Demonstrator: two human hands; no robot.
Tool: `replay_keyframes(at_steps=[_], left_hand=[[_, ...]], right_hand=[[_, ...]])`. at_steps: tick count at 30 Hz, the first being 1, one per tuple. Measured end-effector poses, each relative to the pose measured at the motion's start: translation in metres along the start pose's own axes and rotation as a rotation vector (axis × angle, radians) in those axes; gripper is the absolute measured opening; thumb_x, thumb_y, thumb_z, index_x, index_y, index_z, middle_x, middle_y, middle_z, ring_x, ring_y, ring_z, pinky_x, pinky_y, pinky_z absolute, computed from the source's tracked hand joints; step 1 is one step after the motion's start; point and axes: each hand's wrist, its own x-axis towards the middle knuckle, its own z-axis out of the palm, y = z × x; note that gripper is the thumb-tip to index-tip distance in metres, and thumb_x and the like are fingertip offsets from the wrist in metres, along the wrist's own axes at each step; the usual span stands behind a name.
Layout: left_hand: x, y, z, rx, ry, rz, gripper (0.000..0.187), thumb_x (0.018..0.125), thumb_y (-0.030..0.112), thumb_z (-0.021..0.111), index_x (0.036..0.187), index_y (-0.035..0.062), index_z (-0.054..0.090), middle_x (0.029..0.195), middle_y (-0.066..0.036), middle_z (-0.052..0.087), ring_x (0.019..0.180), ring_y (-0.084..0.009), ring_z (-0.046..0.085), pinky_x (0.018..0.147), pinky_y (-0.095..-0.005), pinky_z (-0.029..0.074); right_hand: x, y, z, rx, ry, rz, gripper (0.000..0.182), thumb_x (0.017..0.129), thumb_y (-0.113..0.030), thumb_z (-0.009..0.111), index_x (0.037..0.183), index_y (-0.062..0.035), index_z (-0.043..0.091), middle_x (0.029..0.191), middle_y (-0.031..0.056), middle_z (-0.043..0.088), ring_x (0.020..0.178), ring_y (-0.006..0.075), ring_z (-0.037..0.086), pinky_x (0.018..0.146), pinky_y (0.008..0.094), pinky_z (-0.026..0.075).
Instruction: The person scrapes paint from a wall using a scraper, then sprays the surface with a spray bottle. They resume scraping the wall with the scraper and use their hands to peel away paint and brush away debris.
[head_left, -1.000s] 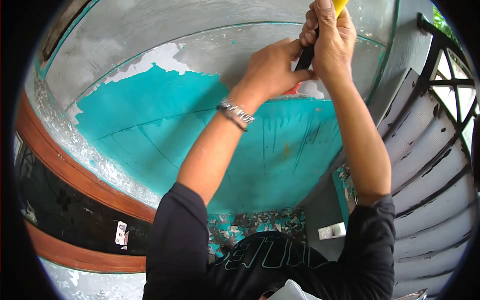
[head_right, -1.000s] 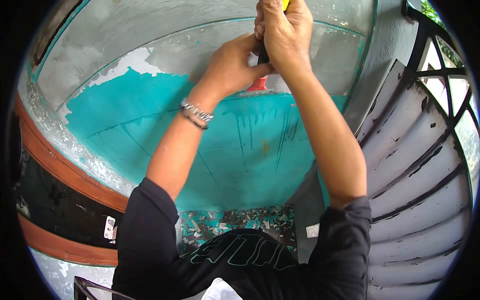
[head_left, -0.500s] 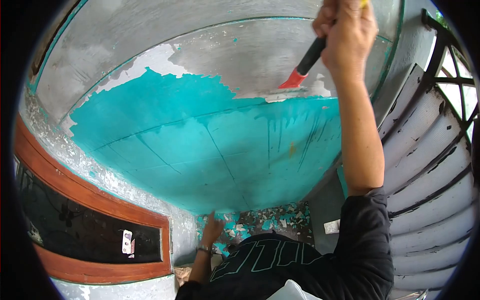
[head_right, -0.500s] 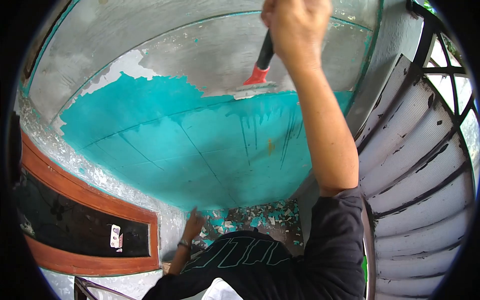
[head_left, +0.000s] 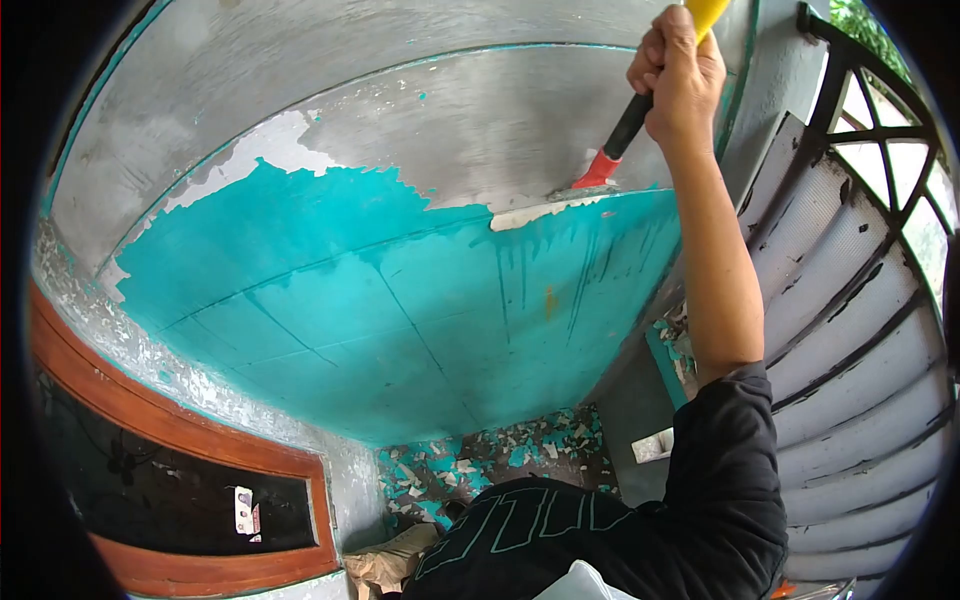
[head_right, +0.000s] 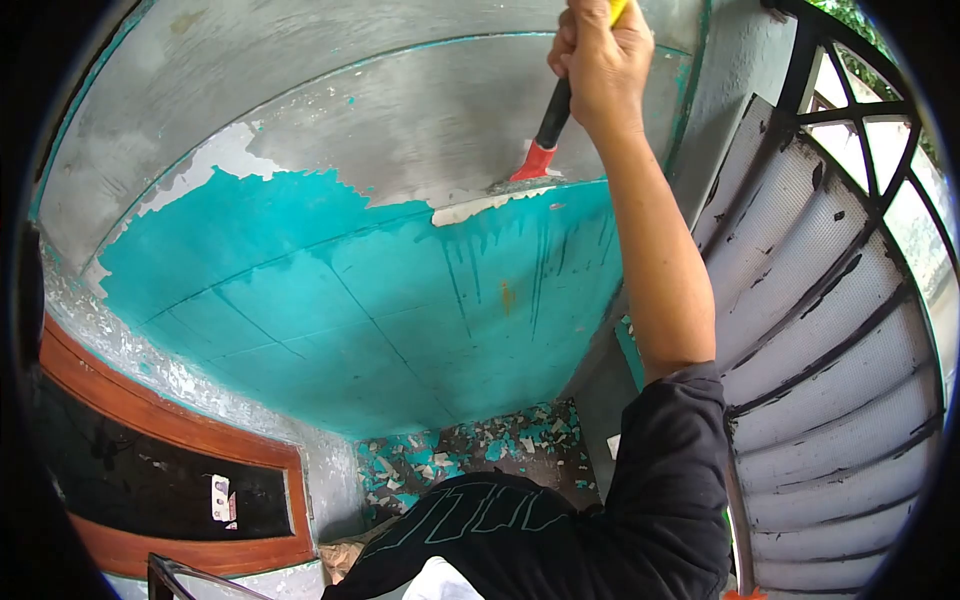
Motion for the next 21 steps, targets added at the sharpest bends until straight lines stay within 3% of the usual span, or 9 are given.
replay_keyframes(at_steps=[5, 7, 8, 10, 11, 13, 15, 17, 21], left_hand=[[-0.006, 0.071, -0.024, -0.143, -0.009, -0.236, 0.060, 0.087, 0.029, 0.066, 0.131, -0.0062, 0.046, 0.124, -0.023, 0.058, 0.100, -0.0270, 0.066, 0.075, -0.0388, 0.055], [0.003, 0.142, -0.052, -0.191, -0.025, -0.329, 0.062, 0.088, 0.028, 0.066, 0.132, -0.0080, 0.044, 0.127, -0.023, 0.057, 0.101, -0.0261, 0.066, 0.073, -0.0383, 0.056], [0.000, 0.146, -0.055, -0.184, -0.030, -0.323, 0.062, 0.088, 0.028, 0.066, 0.132, -0.0080, 0.044, 0.127, -0.023, 0.057, 0.101, -0.0261, 0.066, 0.073, -0.0383, 0.056], [-0.001, 0.152, -0.058, -0.264, -0.015, -0.334, 0.063, 0.086, 0.033, 0.068, 0.130, -0.0076, 0.047, 0.115, -0.019, 0.064, 0.098, -0.0207, 0.067, 0.069, -0.0325, 0.055], [0.003, 0.072, -0.026, -0.259, -0.021, -0.331, 0.063, 0.086, 0.033, 0.068, 0.130, -0.0076, 0.047, 0.115, -0.019, 0.064, 0.098, -0.0207, 0.067, 0.069, -0.0325, 0.055], [0.049, -0.001, -0.013, -0.152, -0.321, -0.373, 0.063, 0.083, 0.038, 0.068, 0.126, -0.0058, 0.053, 0.111, -0.021, 0.066, 0.099, -0.0266, 0.067, 0.072, -0.0369, 0.054], [0.049, -0.010, -0.004, -0.122, -0.306, -0.358, 0.063, 0.083, 0.038, 0.067, 0.126, -0.0057, 0.053, 0.111, -0.021, 0.066, 0.099, -0.0270, 0.067, 0.073, -0.0372, 0.054], [0.054, -0.015, 0.004, -0.077, -0.259, -0.335, 0.063, 0.083, 0.039, 0.067, 0.126, -0.0055, 0.054, 0.112, -0.021, 0.066, 0.100, -0.0279, 0.067, 0.074, -0.0378, 0.054], [0.038, -0.030, 0.019, 0.026, -0.191, -0.321, 0.062, 0.083, 0.039, 0.067, 0.125, -0.0051, 0.055, 0.113, -0.021, 0.066, 0.100, -0.0296, 0.066, 0.076, -0.0391, 0.054]], right_hand=[[0.016, -0.011, -0.021, 0.034, 0.050, -0.173, 0.021, 0.100, -0.028, 0.051, 0.087, -0.0127, 0.045, 0.056, -0.0062, 0.038, 0.039, 0.0062, 0.034, 0.035, 0.0229, 0.029], [0.006, 0.001, -0.021, -0.068, -0.025, 0.004, 0.022, 0.101, -0.028, 0.049, 0.085, -0.0128, 0.046, 0.056, -0.0067, 0.038, 0.040, 0.0057, 0.035, 0.036, 0.0231, 0.030], [0.008, -0.003, -0.022, -0.090, 0.000, 0.008, 0.022, 0.101, -0.028, 0.049, 0.085, -0.0128, 0.046, 0.056, -0.0067, 0.037, 0.040, 0.0060, 0.035, 0.036, 0.0236, 0.031], [0.026, -0.013, -0.037, -0.102, -0.002, -0.106, 0.022, 0.100, -0.028, 0.051, 0.085, -0.0125, 0.046, 0.056, -0.0063, 0.038, 0.041, 0.0063, 0.036, 0.037, 0.0237, 0.032], [0.032, -0.019, -0.045, -0.107, -0.009, -0.209, 0.022, 0.099, -0.028, 0.052, 0.086, -0.0122, 0.046, 0.057, -0.0059, 0.039, 0.041, 0.0066, 0.037, 0.037, 0.0237, 0.032], [0.031, -0.020, -0.055, -0.107, 0.065, -0.167, 0.021, 0.099, -0.028, 0.053, 0.086, -0.0121, 0.047, 0.058, -0.0053, 0.040, 0.043, 0.0068, 0.038, 0.038, 0.0237, 0.033], [0.024, -0.005, -0.065, -0.211, 0.044, -0.069, 0.022, 0.100, -0.027, 0.050, 0.084, -0.0124, 0.047, 0.060, -0.0055, 0.041, 0.044, 0.0068, 0.039, 0.039, 0.0238, 0.034], [0.029, -0.017, -0.064, -0.197, 0.114, -0.096, 0.021, 0.100, -0.026, 0.049, 0.085, -0.0122, 0.047, 0.060, -0.0056, 0.040, 0.044, 0.0075, 0.038, 0.039, 0.0244, 0.033], [0.029, -0.028, -0.077, -0.069, 0.037, -0.223, 0.020, 0.099, -0.025, 0.051, 0.086, -0.0119, 0.047, 0.060, -0.0049, 0.040, 0.043, 0.0077, 0.038, 0.039, 0.0243, 0.032]])
